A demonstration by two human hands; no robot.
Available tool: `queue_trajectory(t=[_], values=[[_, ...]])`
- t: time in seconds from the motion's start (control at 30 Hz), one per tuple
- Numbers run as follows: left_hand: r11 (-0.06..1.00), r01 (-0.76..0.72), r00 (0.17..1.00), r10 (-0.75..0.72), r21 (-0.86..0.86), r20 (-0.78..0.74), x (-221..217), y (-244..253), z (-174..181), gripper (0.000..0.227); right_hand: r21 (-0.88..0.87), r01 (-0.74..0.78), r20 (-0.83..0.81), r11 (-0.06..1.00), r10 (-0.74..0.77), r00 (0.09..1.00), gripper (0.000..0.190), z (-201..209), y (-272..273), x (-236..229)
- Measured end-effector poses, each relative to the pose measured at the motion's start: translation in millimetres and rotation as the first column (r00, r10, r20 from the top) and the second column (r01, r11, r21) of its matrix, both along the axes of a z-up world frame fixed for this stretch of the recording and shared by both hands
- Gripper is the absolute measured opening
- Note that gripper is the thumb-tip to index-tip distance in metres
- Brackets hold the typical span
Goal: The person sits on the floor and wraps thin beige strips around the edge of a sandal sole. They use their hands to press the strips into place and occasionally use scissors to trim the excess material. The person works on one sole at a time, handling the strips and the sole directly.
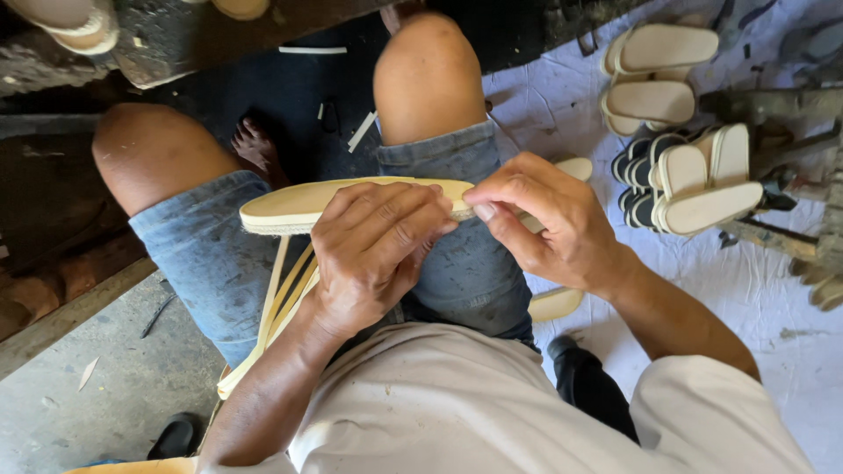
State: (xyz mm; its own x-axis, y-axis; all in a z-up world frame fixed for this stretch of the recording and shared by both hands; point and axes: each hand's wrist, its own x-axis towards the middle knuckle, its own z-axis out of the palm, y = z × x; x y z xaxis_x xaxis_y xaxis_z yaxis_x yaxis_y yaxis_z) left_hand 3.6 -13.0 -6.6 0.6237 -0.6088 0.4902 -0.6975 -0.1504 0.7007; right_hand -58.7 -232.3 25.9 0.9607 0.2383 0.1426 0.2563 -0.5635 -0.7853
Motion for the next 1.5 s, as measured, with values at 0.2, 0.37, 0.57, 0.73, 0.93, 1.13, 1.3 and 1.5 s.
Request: queue_trajectory(t=[0.2,0.37,0.57,0.73,0.93,1.13,1.3,1.5], values=[[0.987,-0.077,0.996,0.083,-0.139,0.034,9,7,30,0.015,0.225,0.186,-0.29,0.956,-0.117,0.95,0.031,17,15,3],[0.989,-0.052,0.999,0.052,-0.137,-0.004,17,28,38,0.028,0.083,0.067,-0.043,0.994,-0.064,0.997,0.025,43,37,24],[0.991,-0.104,0.989,0.111,-0.078,0.094,28,46,59,0.03,0.012,-0.007,0.009,1.0,0.007,1.0,0.019,64,55,40],[0.984,-0.175,0.971,0.174,-0.005,0.164,34,65,82,0.022,0.045,0.005,-0.035,0.999,-0.003,0.999,0.023,86,68,55],[0.974,-0.085,0.995,0.071,-0.208,-0.074,32,78,79,0.026,-0.041,-0.1,0.039,0.994,0.101,0.994,0.018,105,74,69],[0.962,-0.149,0.987,0.129,-0.231,-0.096,32,86,67,0.027,-0.113,-0.144,0.037,0.983,0.149,0.988,0.016,104,83,75],[0.954,-0.16,0.985,0.136,-0.254,-0.109,32,91,67,0.027,-0.14,-0.21,0.094,0.968,0.224,0.97,0.016,103,88,80],[0.939,-0.187,0.982,0.167,-0.289,-0.091,32,90,65,0.028,-0.152,-0.212,0.101,0.966,0.228,0.968,0.014,101,90,80]])
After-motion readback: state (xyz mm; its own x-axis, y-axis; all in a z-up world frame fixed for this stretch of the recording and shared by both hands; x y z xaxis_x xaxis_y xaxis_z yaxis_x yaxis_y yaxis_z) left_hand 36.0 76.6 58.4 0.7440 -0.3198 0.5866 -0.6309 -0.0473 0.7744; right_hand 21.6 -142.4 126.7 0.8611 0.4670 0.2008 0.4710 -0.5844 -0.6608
